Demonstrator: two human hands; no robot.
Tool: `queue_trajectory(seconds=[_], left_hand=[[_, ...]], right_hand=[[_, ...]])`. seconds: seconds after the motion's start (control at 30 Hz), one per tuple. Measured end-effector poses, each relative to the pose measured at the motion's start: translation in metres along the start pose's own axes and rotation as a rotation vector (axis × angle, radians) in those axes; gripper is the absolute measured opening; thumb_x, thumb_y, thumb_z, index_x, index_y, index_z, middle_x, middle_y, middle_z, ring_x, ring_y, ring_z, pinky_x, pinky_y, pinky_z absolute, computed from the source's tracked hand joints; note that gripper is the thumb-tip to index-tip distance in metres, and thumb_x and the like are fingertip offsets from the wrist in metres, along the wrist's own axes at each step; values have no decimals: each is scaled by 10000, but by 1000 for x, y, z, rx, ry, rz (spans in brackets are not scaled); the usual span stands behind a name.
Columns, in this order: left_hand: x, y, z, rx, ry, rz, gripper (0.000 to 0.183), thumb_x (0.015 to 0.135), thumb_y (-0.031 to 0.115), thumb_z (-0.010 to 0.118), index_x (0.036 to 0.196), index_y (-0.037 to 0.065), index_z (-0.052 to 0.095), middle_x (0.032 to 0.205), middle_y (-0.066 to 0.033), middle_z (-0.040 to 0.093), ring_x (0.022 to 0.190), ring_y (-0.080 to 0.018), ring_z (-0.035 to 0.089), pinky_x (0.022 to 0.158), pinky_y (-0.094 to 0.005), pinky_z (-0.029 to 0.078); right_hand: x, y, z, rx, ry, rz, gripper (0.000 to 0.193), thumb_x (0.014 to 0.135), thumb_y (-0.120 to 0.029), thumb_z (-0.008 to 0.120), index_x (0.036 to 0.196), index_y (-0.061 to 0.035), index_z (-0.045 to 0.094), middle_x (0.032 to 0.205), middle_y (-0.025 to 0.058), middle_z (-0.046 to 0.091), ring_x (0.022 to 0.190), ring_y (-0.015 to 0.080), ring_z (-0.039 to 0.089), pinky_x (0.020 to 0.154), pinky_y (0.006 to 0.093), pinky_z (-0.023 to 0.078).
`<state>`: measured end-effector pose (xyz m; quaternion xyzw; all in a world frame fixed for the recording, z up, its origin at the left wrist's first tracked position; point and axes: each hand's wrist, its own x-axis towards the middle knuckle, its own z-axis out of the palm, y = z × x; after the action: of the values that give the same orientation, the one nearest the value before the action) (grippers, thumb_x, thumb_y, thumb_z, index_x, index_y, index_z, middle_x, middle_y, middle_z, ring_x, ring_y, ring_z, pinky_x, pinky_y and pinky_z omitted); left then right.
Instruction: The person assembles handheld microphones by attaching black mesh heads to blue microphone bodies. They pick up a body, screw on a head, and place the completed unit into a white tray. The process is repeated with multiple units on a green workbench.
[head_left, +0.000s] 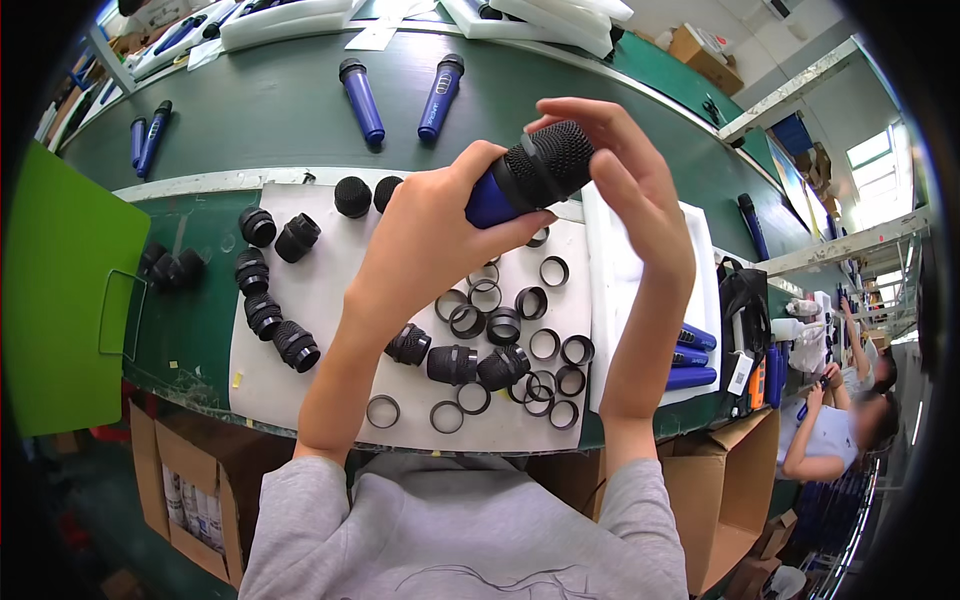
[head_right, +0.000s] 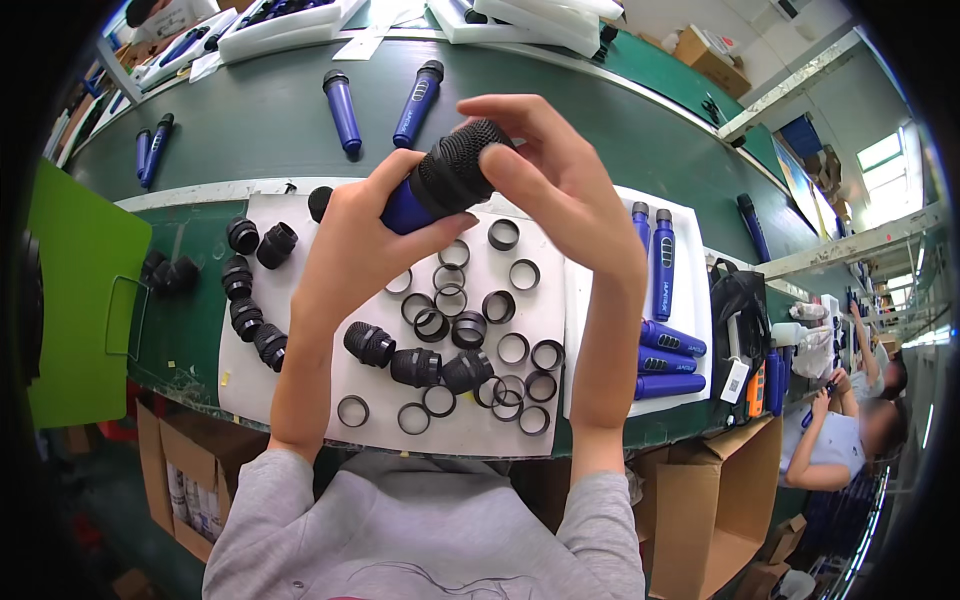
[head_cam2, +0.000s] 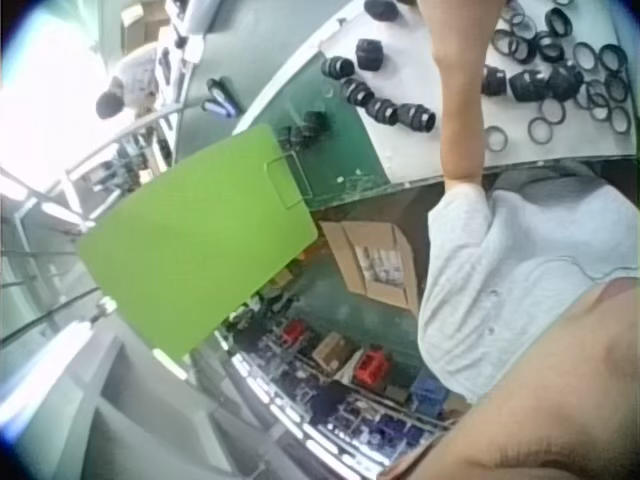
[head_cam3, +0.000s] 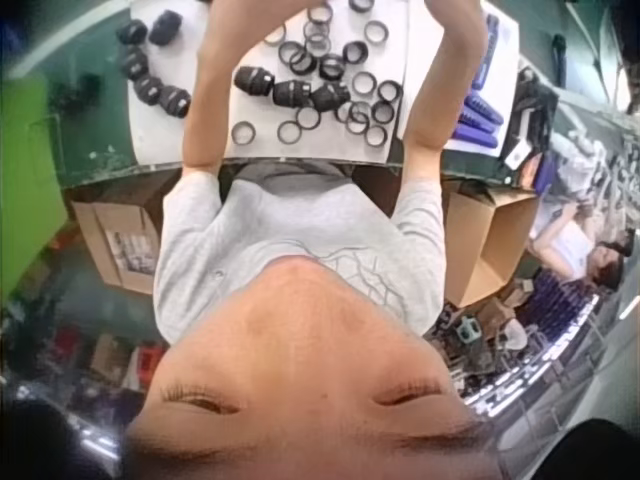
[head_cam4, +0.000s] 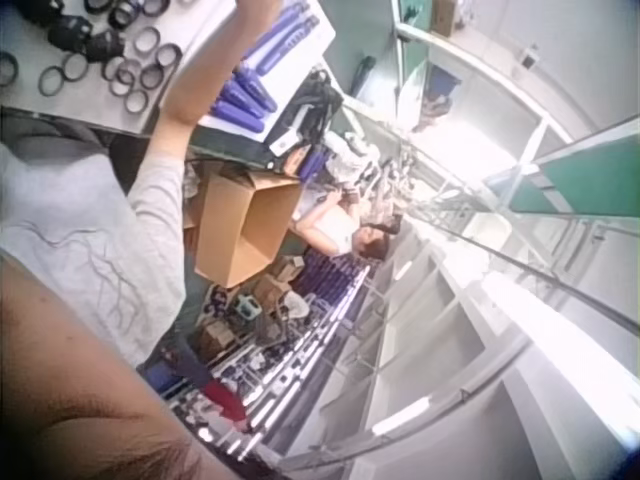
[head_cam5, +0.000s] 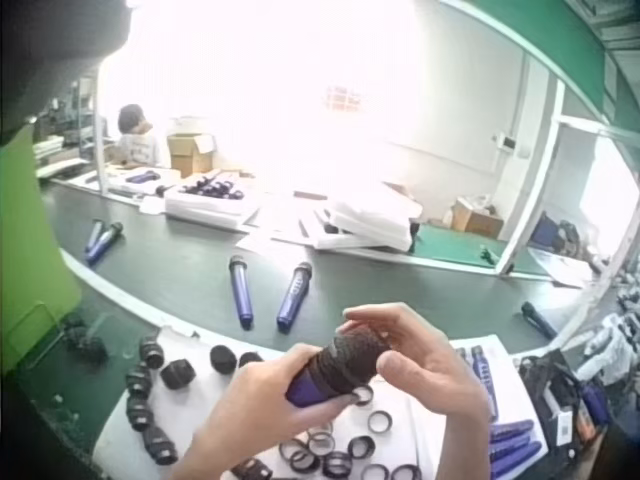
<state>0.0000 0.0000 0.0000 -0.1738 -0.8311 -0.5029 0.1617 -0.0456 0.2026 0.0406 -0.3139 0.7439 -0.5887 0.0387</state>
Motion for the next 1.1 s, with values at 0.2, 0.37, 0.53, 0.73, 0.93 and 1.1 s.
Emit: queue_trajectory(seconds=[0.2, 0.37, 0.53, 0.73, 0.93, 1.1], left_hand=[[-2, 5, -4, -74, -21, -58, 439, 767, 267, 852, 1058, 26, 627, 726, -88, 674, 606, -171, 652, 591, -295, 514], [-1, -5, 1, 144, 75, 39, 452, 766, 284, 851, 1073, 37, 629, 732, -108, 684, 628, -214, 684, 598, -317, 525], [0, -6, -1, 121, 46, 9, 490, 776, 392, 814, 1079, 63, 615, 753, -157, 692, 665, -325, 696, 598, -402, 538], [1, -5, -2, 87, 56, 28, 474, 763, 324, 841, 1096, 58, 633, 751, -128, 696, 626, -240, 683, 592, -346, 527], [0, -7, 0, 65, 30, 32, 470, 748, 286, 858, 1092, 53, 638, 733, -109, 686, 601, -197, 667, 586, -316, 515], [0, -6, 4, 116, 58, 41, 459, 756, 297, 853, 1077, 55, 632, 718, -115, 674, 604, -239, 669, 586, -332, 518]], right_hand=[[2, 0, 5, 56, 48, -195, 547, 822, -294, 829, 1206, 39, 627, 1093, 100, 691, 1001, 175, 642, 952, 333, 484], [4, 8, 6, -121, 122, -134, 559, 785, -343, 857, 1133, 42, 649, 1008, 92, 711, 949, 156, 649, 891, 312, 506], [4, 2, 16, -140, 230, 62, 553, 779, -380, 863, 1075, 41, 662, 913, 71, 716, 877, 145, 653, 812, 301, 527], [3, 3, 10, 17, 113, -88, 522, 830, -283, 825, 1205, 26, 636, 1092, 115, 699, 1009, 167, 655, 861, 294, 519], [2, 5, -3, 58, -27, -197, 509, 856, -173, 792, 1291, 12, 603, 1208, 132, 668, 1096, 188, 643, 965, 340, 498], [2, 12, -3, -43, 55, -181, 490, 840, -224, 810, 1225, 22, 633, 1131, 121, 697, 1049, 185, 661, 947, 338, 510]])
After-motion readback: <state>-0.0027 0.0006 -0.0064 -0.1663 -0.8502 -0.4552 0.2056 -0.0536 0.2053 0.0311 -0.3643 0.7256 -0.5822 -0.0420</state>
